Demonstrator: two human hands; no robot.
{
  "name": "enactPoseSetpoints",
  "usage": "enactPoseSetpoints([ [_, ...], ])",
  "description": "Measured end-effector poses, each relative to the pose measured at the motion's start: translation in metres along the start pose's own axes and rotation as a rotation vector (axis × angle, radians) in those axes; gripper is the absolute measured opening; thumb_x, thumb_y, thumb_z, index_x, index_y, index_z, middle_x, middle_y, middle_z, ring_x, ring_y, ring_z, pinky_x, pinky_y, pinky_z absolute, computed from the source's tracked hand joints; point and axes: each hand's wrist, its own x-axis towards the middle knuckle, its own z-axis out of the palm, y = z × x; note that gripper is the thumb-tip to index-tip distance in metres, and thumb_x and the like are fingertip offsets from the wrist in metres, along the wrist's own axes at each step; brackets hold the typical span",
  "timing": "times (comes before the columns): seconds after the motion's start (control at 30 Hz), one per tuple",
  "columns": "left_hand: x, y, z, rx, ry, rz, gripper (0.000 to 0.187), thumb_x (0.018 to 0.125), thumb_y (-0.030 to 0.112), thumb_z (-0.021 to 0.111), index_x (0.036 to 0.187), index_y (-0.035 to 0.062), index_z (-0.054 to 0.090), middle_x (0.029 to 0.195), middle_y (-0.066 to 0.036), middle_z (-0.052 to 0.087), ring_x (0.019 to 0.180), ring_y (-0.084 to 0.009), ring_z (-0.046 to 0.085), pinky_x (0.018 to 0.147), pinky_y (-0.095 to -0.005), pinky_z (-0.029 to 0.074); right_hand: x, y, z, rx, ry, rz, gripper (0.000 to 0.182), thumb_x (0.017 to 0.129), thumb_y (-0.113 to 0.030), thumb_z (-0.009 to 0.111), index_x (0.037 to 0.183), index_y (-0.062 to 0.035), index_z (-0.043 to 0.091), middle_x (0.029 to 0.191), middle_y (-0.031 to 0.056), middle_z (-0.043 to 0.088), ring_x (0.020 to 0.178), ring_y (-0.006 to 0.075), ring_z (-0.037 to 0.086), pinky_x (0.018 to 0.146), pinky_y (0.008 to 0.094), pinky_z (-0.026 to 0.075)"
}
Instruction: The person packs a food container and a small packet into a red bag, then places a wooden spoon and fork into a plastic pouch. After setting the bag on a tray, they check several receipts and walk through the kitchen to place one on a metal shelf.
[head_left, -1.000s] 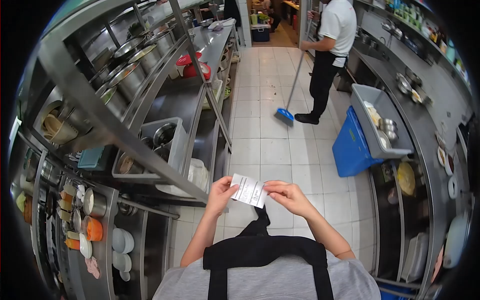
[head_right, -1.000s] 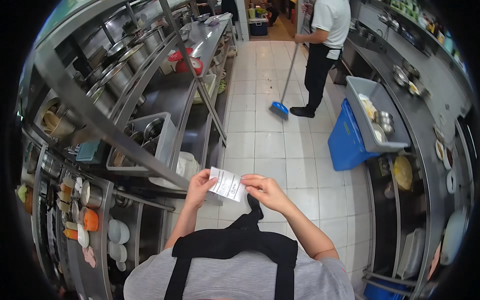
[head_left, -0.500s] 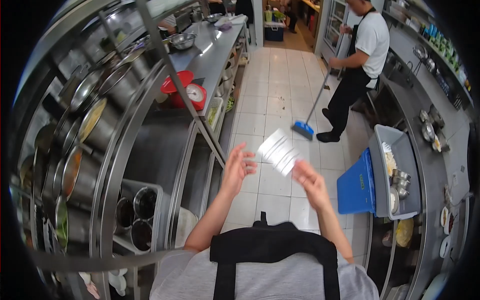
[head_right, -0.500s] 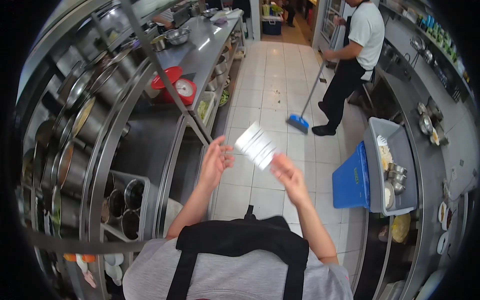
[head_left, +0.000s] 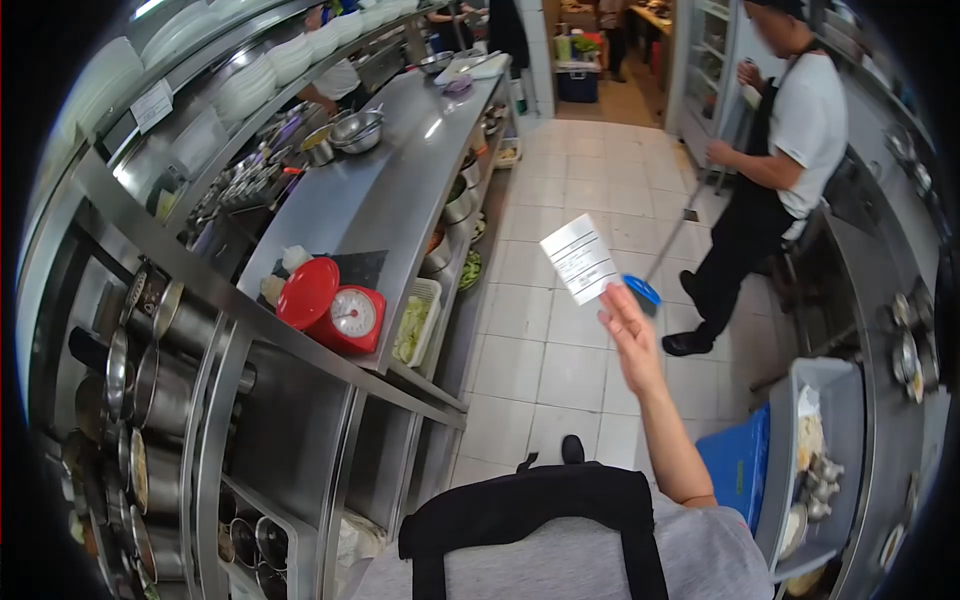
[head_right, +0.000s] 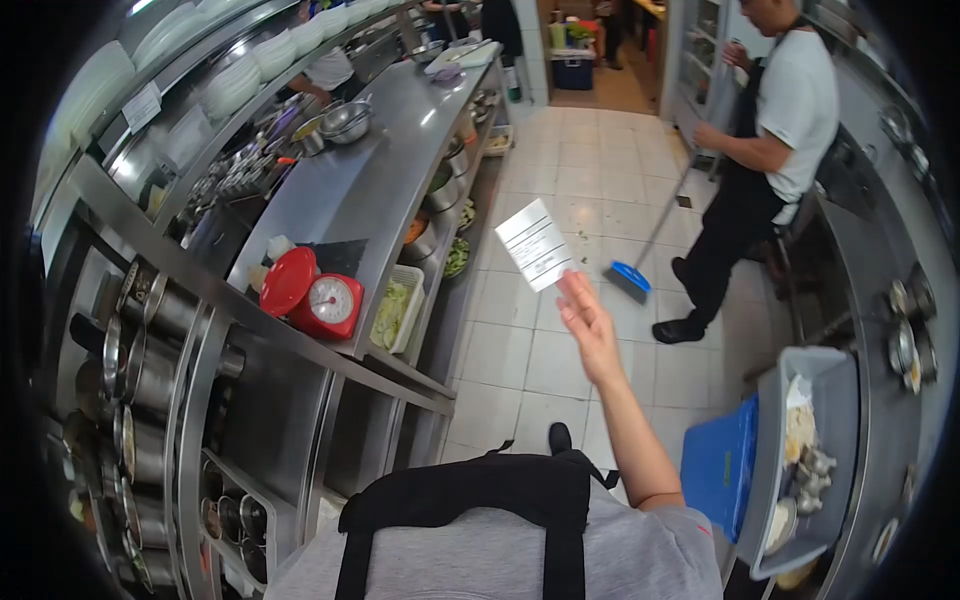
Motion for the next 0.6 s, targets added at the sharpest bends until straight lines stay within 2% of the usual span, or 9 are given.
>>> enactPoseSetpoints([
  [0.03, -0.003, 0.005, -0.003, -0.016, 0.024, -0.038, 0.052, 0.083, 0.026, 0.049, 0.126, 0.0005, 0.035, 0.116, -0.023, 0.049, 0.107, -0.0325, 0.049, 0.088, -0.0386, 0.039, 0.022, 0.004, -0.011, -0.092, -0.023, -0.011, 0.052, 0.085, -0.009, 0.049, 0.130, 0.0062, 0.026, 0.138, 0.0138, 0.023, 0.126, 0.0247, 0.029, 0.101, 0.0357, 0.027],
  [0.1, -0.004, 0.012, 0.003, -0.084, 0.106, -0.116, 0.052, 0.083, 0.026, 0.049, 0.126, 0.0006, 0.035, 0.116, -0.023, 0.049, 0.107, -0.0324, 0.049, 0.088, -0.0385, 0.039, 0.072, 0.031, -0.042, -0.224, 0.075, -0.101, 0.050, 0.085, -0.009, 0.049, 0.128, 0.0068, 0.030, 0.134, 0.0144, 0.030, 0.124, 0.0241, 0.032, 0.100, 0.0350, 0.028],
  [0.17, -0.013, 0.031, 0.014, -0.168, 0.200, -0.205, 0.052, 0.083, 0.026, 0.049, 0.126, 0.0006, 0.035, 0.116, -0.023, 0.049, 0.107, -0.0322, 0.049, 0.088, -0.0385, 0.039, 0.132, 0.062, -0.064, 0.228, 0.322, 0.108, 0.047, 0.085, -0.009, 0.049, 0.126, 0.0078, 0.032, 0.132, 0.0147, 0.034, 0.122, 0.0239, 0.035, 0.100, 0.0351, 0.030],
  [0.2, -0.017, 0.039, 0.016, -0.205, 0.246, -0.246, 0.052, 0.083, 0.026, 0.049, 0.126, 0.0006, 0.035, 0.116, -0.023, 0.049, 0.107, -0.0321, 0.049, 0.088, -0.0385, 0.039, 0.156, 0.074, -0.059, 0.239, 0.266, 0.132, 0.047, 0.085, -0.009, 0.049, 0.126, 0.0078, 0.032, 0.132, 0.0147, 0.034, 0.122, 0.0239, 0.035, 0.100, 0.0351, 0.030],
  [0.27, -0.011, 0.051, 0.011, -0.269, 0.350, -0.310, 0.052, 0.083, 0.026, 0.049, 0.126, 0.0007, 0.035, 0.115, -0.022, 0.049, 0.107, -0.0319, 0.049, 0.087, -0.0384, 0.040, 0.205, 0.097, -0.033, 0.499, 0.337, 0.155, 0.045, 0.085, -0.008, 0.048, 0.123, 0.0103, 0.033, 0.129, 0.0163, 0.036, 0.120, 0.0239, 0.037, 0.099, 0.0355, 0.031],
  [0.3, -0.004, 0.054, 0.005, -0.296, 0.402, -0.333, 0.051, 0.083, 0.026, 0.049, 0.126, 0.0007, 0.035, 0.115, -0.022, 0.049, 0.107, -0.0318, 0.049, 0.087, -0.0384, 0.040, 0.227, 0.104, -0.005, 0.518, 0.289, 0.169, 0.045, 0.085, -0.008, 0.048, 0.123, 0.0103, 0.033, 0.129, 0.0163, 0.036, 0.120, 0.0239, 0.037, 0.099, 0.0355, 0.031],
  [0.37, 0.015, 0.061, -0.015, -0.332, 0.474, -0.357, 0.051, 0.083, 0.026, 0.049, 0.126, 0.0007, 0.036, 0.115, -0.022, 0.049, 0.106, -0.0317, 0.049, 0.087, -0.0383, 0.040, 0.250, 0.099, 0.074, 0.490, -0.010, 0.223, 0.044, 0.085, -0.007, 0.047, 0.122, 0.0126, 0.033, 0.127, 0.0178, 0.037, 0.120, 0.0248, 0.037, 0.100, 0.0363, 0.030],
  [0.43, 0.032, 0.059, -0.031, -0.362, 0.517, -0.369, 0.051, 0.083, 0.026, 0.049, 0.126, 0.0008, 0.036, 0.115, -0.022, 0.049, 0.106, -0.0315, 0.049, 0.087, -0.0383, 0.040, 0.281, 0.097, 0.145, 0.533, -0.181, 0.266, 0.040, 0.085, -0.003, 0.043, 0.120, 0.0134, 0.034, 0.126, 0.0200, 0.038, 0.121, 0.0284, 0.035, 0.100, 0.0377, 0.032],
  [0.6, 0.064, 0.043, -0.070, -0.464, 0.665, -0.404, 0.051, 0.083, 0.026, 0.049, 0.125, 0.0008, 0.036, 0.115, -0.021, 0.049, 0.106, -0.0311, 0.050, 0.087, -0.0382, 0.040, 0.367, 0.078, 0.304, 0.727, -0.557, 0.165, 0.040, 0.084, -0.003, 0.045, 0.119, 0.0145, 0.035, 0.124, 0.0202, 0.040, 0.118, 0.0281, 0.039, 0.099, 0.0368, 0.033],
])
